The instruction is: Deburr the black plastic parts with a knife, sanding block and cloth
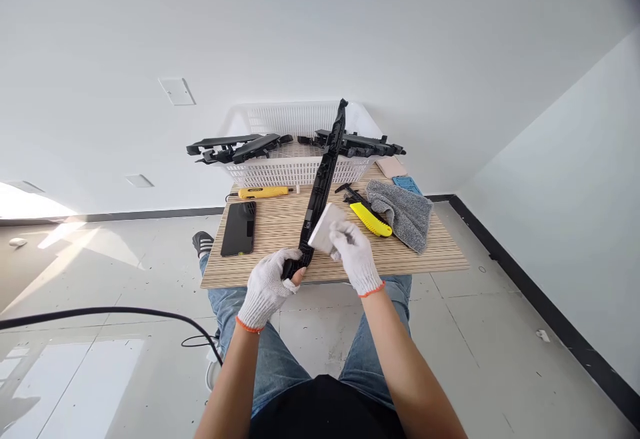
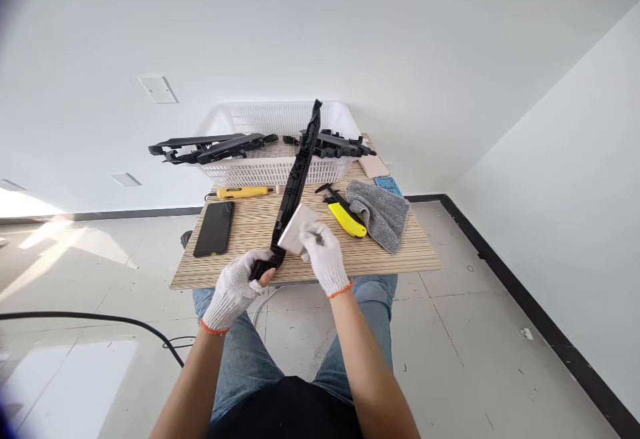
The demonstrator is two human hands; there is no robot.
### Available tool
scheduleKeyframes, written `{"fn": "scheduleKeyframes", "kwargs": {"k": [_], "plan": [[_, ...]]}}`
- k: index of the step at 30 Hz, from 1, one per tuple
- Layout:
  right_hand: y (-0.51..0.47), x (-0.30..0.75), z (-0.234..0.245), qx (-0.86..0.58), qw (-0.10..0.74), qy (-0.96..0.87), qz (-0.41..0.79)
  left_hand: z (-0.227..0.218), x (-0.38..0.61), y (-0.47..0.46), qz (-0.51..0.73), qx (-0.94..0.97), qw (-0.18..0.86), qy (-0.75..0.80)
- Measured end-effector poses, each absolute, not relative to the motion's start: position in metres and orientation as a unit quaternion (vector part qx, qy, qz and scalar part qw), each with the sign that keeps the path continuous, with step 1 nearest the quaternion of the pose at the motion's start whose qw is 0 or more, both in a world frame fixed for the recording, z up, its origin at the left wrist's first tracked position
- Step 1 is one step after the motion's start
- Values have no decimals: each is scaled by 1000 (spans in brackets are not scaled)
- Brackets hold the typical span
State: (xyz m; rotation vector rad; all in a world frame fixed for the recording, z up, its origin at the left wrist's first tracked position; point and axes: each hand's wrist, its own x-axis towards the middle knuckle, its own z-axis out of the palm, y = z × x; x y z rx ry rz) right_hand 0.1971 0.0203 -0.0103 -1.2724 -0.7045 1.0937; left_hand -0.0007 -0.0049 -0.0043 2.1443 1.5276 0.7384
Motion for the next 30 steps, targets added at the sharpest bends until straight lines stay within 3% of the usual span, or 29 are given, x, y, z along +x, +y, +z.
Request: {"fn": "scheduleKeyframes", "kwargs": {"k": [5,9,13,17,21,25,30], "plan": [[21,198,-11,-575,652,-256,423,-6,-1,-4,264,766,191,553],[22,197,-10,-553,612,-305,476,-8,-1,-4,266,766,194,552],[21,196,-10,-563,670,-232,424,-9,-1,-4,266,769,190,550],[20,196,-9,-543,597,-322,494,-9,0,-4,260,762,205,557],[19,196,-6,-589,630,-278,423,2,-6,-5,255,773,237,530],[17,195,-7,-594,605,-323,420,19,-10,-7,251,804,296,450],[16,192,-12,-588,585,-369,420,16,14,1,204,749,267,571]]}}
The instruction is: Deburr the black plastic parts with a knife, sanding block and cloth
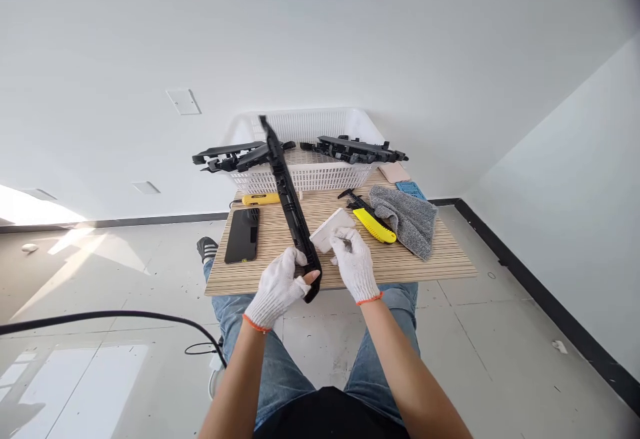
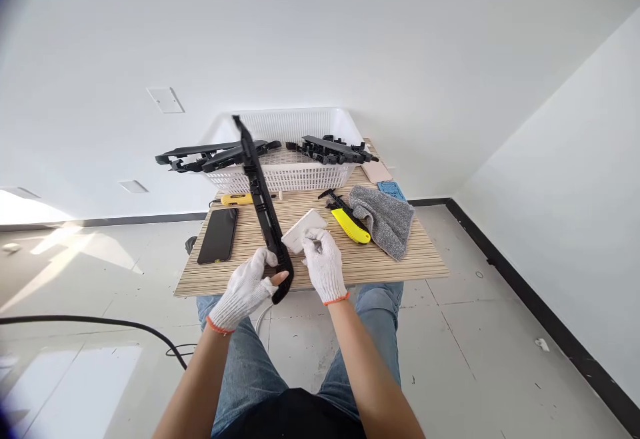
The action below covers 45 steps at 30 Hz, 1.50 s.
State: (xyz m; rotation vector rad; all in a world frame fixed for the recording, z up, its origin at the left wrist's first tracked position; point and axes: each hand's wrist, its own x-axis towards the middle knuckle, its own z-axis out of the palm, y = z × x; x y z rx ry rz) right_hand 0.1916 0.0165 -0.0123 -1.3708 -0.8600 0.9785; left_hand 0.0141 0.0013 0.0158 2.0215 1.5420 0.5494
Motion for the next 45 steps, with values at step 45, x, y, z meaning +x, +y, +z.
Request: {"fn": "scheduleKeyframes", "kwargs": {"k": [45], "plan": [[24,212,-13,-431,741,-147,493,5,15,9,298,697,334,560]]}}
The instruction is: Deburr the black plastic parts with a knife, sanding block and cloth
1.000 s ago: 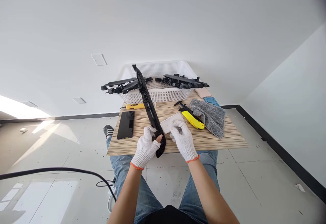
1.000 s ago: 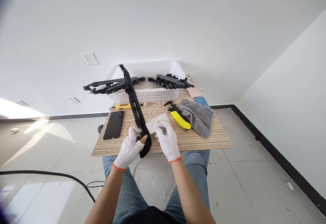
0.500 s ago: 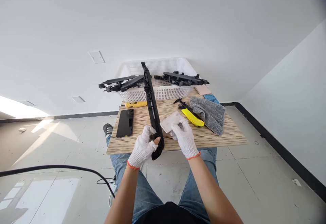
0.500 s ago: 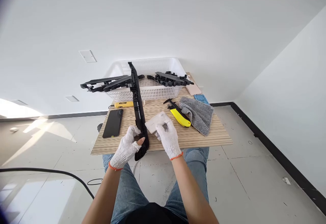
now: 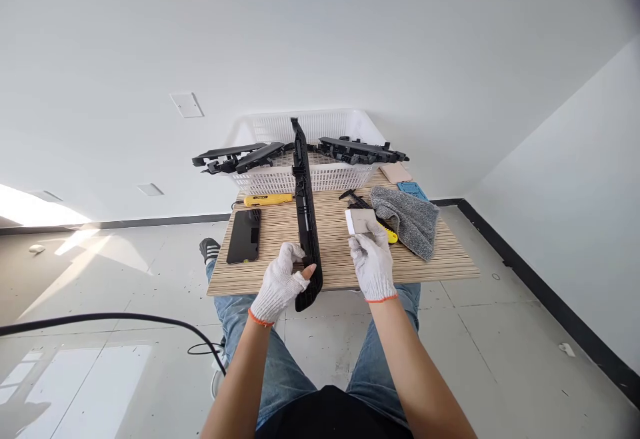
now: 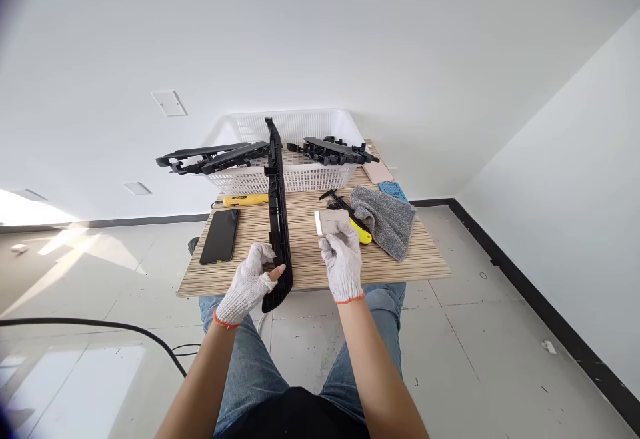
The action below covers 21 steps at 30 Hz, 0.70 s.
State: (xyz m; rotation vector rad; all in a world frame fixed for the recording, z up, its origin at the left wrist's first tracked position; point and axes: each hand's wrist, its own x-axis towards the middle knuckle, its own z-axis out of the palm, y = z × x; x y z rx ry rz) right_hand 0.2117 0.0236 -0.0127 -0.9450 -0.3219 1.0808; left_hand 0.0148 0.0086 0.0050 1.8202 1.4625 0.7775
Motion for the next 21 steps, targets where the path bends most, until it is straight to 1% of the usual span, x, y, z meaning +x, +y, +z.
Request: {"fn": "scheduleKeyframes", "kwargs": {"k": [5,9,12,16,21], "plan": [[19,209,-6,-418,724,-173,521,0,16,8,322,687,341,555],[17,201,-3,-472,681,-216,516,-2,16,7,342,703,353,514],[19,197,-5,-499,657,-240,512,-1,16,6,327,718,338,513],[20,197,-7,-500,652,-255,510,0,15,6,304,733,323,516],[16,197,-5,-490,652,-264,514,1,13,5,289,743,328,506]]}}
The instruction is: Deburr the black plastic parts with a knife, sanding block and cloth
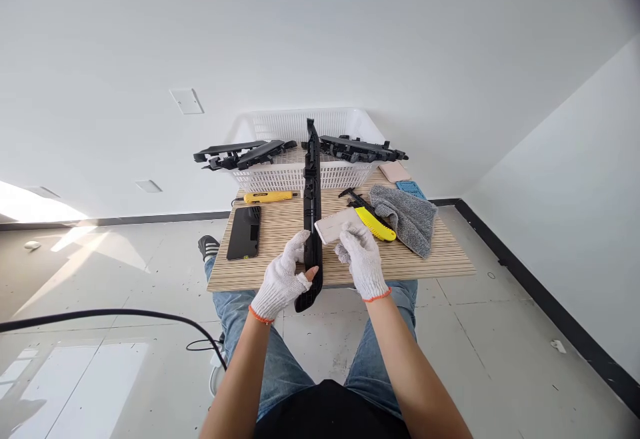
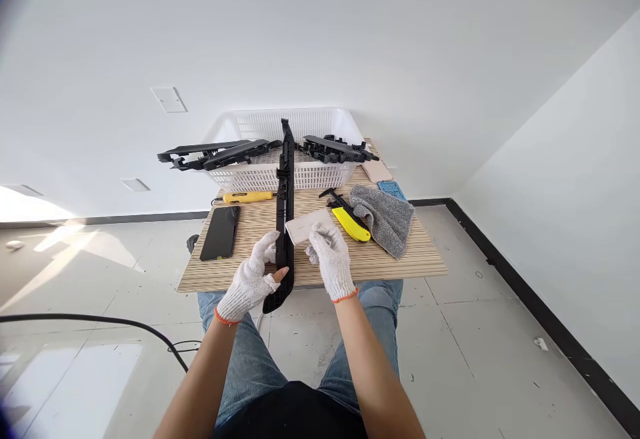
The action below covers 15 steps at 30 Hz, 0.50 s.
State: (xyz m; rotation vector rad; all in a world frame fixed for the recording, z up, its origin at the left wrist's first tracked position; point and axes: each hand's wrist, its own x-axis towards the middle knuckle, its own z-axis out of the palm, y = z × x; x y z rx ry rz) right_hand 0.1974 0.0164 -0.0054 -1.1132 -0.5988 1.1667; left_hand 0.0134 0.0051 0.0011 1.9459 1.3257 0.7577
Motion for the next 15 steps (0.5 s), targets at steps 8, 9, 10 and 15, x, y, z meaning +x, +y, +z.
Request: {"fn": "scheduleKeyframes", "kwargs": {"k": [8,9,10,15], "plan": [[16,192,-4,-542,673,-250,437,2,14,4,291,745,329,503],[16,192,-3,-534,673,-253,445,2,14,3,293,746,331,498],[16,193,-3,-527,661,-267,462,2,14,3,295,747,332,495],[17,192,-3,-542,654,-257,462,2,14,3,301,748,340,485]]}}
